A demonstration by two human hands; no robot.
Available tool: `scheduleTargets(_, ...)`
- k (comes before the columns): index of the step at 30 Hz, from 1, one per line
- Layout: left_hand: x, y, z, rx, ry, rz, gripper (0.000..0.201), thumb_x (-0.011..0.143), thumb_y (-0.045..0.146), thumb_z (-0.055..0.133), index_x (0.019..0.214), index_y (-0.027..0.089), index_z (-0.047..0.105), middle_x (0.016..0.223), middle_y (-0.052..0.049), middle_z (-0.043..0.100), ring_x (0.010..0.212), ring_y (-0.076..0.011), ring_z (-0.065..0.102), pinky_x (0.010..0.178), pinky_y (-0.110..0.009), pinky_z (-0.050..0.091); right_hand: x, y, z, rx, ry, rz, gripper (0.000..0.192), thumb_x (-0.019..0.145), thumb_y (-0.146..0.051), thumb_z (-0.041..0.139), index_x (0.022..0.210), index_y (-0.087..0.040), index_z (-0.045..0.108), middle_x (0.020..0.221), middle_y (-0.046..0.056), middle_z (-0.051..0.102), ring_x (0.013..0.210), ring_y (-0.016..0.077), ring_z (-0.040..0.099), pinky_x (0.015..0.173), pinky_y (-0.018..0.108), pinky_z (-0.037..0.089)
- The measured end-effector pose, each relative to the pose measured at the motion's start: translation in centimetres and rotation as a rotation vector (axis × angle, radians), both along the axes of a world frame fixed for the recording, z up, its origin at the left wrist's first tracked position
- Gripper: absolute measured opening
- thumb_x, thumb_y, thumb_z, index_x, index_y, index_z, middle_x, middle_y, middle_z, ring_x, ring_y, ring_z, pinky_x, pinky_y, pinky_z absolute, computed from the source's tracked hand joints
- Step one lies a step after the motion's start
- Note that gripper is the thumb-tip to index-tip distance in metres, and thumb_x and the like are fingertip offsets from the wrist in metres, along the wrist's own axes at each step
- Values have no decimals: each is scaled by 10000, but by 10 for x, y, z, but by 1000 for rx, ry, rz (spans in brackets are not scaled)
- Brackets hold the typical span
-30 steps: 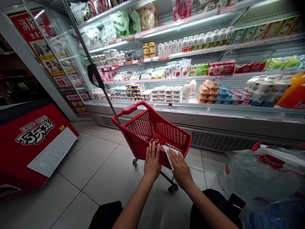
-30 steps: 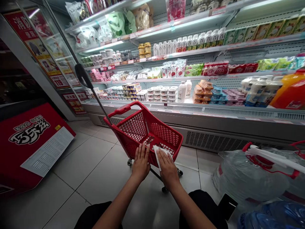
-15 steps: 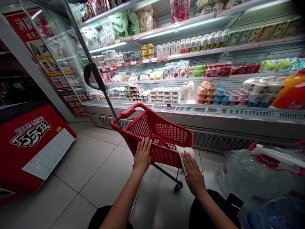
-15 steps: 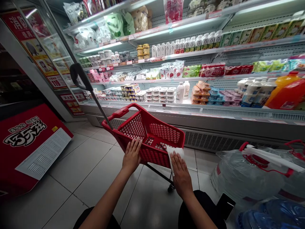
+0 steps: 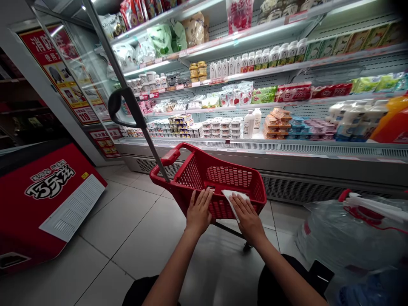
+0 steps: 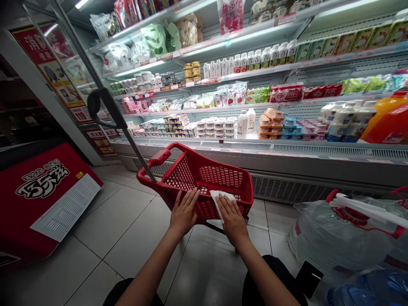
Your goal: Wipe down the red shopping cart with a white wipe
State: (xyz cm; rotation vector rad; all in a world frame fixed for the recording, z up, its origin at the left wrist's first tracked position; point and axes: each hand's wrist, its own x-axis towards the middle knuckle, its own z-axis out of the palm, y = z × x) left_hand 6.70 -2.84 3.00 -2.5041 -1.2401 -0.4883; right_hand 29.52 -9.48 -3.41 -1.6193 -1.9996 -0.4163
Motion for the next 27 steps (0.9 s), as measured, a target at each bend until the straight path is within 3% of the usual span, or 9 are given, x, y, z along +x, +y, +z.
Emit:
scheduleTargets(5,-32,9,27,72,-77,150,863,811,174,597,1623,268,321,1717,-7,214,1592,-319,157,1310,-567,36,39,-11,-14,10,72,-106,926,858,11,333,1666,-281,-15,1707,10,243,1546,232,301,1283,494,233)
scheduleTargets(9,-28,3,30,42,-64,135,764,817,174,603,1560,259,446,1672,-27,348,1571,-342,226,1304,-597,16,44,4,-17,41,172,-146,806,956,-101,367,1672,-267,35,1677,30,334,1529,259,341,1259,498,287)
scheduleTargets(12,-14,-5,29,24,-61,123,785,819,206,616,1578,246,418,1675,-47,339,1561,-348,252,1301,-606,-6,19,20,-8,26,176,-56,806,947,-87,372,1673,-256,64,1645,36,401,1532,246,333,1268,505,261)
scheduleTargets(17,-3,-15,34,21,-29,145,780,836,236,598,1591,234,399,1686,-50,299,1558,-325,271,1305,-586,33,-51,39,19,10,196,138,864,872,-38,379,1670,-231,108,1656,43,379,1547,221,294,1280,504,230)
scheduleTargets(20,-7,-17,36,40,-18,134,780,859,227,562,1611,220,354,1689,-45,280,1558,-296,281,1308,-559,69,-67,40,29,12,201,214,892,832,-11,367,1666,-233,142,1660,27,371,1549,202,287,1285,486,225)
scheduleTargets(23,-13,-19,35,59,-17,115,791,873,210,532,1629,190,303,1686,-45,284,1558,-264,287,1312,-517,96,-52,32,28,9,175,237,886,839,-2,349,1665,-253,151,1660,14,370,1545,196,299,1284,479,226)
scheduleTargets(27,-13,-25,33,78,-54,115,824,872,198,539,1644,186,253,1681,-55,297,1548,-273,311,1310,-510,113,-19,22,12,34,198,160,783,929,-60,349,1662,-275,176,1644,18,402,1533,214,329,1280,493,222)
